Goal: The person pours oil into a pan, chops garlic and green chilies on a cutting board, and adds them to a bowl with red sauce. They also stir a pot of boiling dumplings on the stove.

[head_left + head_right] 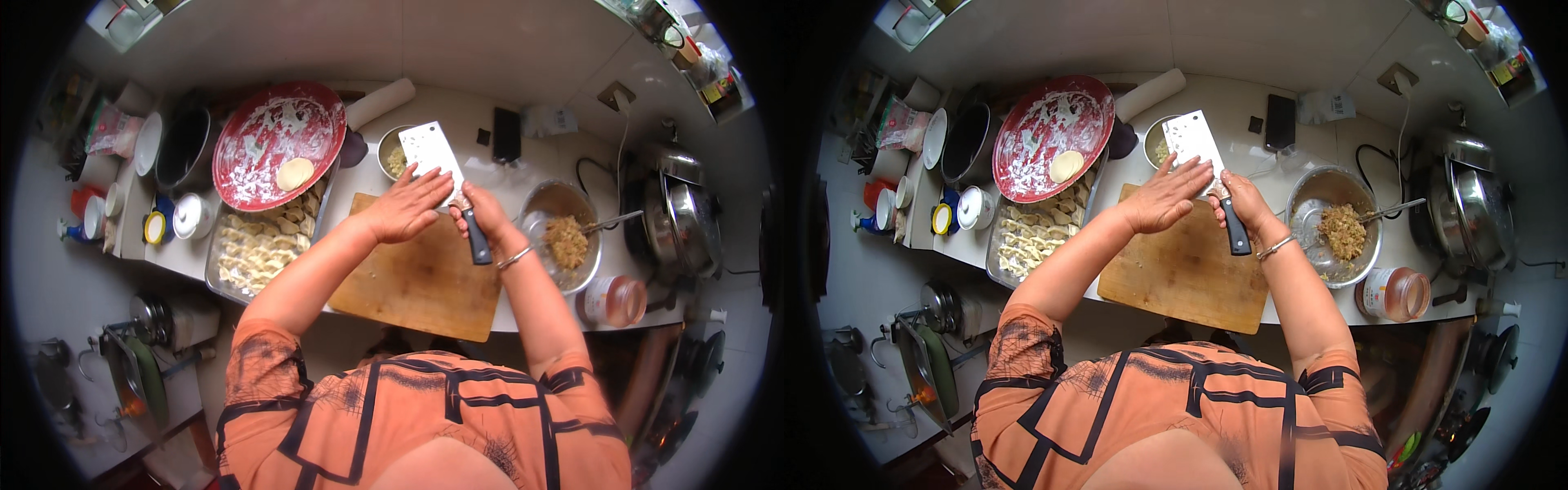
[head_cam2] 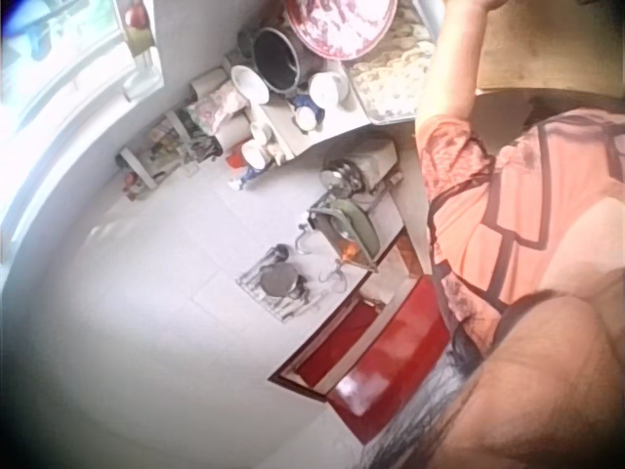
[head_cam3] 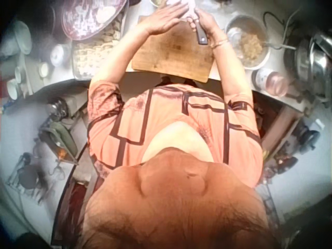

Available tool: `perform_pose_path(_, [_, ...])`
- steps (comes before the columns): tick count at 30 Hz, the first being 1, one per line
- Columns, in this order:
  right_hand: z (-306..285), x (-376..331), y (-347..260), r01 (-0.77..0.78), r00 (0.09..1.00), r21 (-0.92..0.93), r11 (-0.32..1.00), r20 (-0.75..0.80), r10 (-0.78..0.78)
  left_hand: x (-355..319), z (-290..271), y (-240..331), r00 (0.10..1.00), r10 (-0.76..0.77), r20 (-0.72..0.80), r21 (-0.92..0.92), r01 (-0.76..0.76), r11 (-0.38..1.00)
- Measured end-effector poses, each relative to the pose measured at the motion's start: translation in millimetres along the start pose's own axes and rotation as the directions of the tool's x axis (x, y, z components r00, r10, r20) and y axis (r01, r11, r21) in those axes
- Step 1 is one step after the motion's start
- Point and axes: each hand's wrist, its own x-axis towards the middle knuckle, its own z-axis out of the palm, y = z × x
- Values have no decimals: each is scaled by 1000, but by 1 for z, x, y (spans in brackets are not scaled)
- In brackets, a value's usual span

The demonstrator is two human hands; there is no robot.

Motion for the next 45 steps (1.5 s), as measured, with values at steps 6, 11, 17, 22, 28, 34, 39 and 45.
perform_pose_path(6, [-10,-3,-15,-88,996,-59,994,19,89,16,9,-62,980,-197,-28,97,199,975])
perform_pose_path(11, [-13,-31,-40,-22,1000,-254,967,-21,17,21,14,-84,916,-401,-18,-12,401,916])
perform_pose_path(17, [-14,-42,-71,251,640,-893,-374,444,-628,20,-17,-93,709,-657,-255,-356,563,746])
perform_pose_path(22, [-17,-24,-86,164,709,-754,-636,538,-456,37,-20,-56,872,-422,-248,2,436,900])
perform_pose_path(28, [-9,-4,-83,249,634,-720,-648,627,-452,71,17,-12,962,-268,-57,-36,266,963])
perform_pose_path(34, [-20,-49,-87,91,651,-841,-533,456,-608,27,1,-56,879,-475,34,-122,476,871])
perform_pose_path(39, [-21,-119,-33,150,802,-988,25,107,-587,-17,-9,-55,957,-268,-108,-336,219,916])
perform_pose_path(45, [-47,-181,108,-99,962,-323,941,-273,8,-109,41,-15,935,-347,-68,-418,289,861])
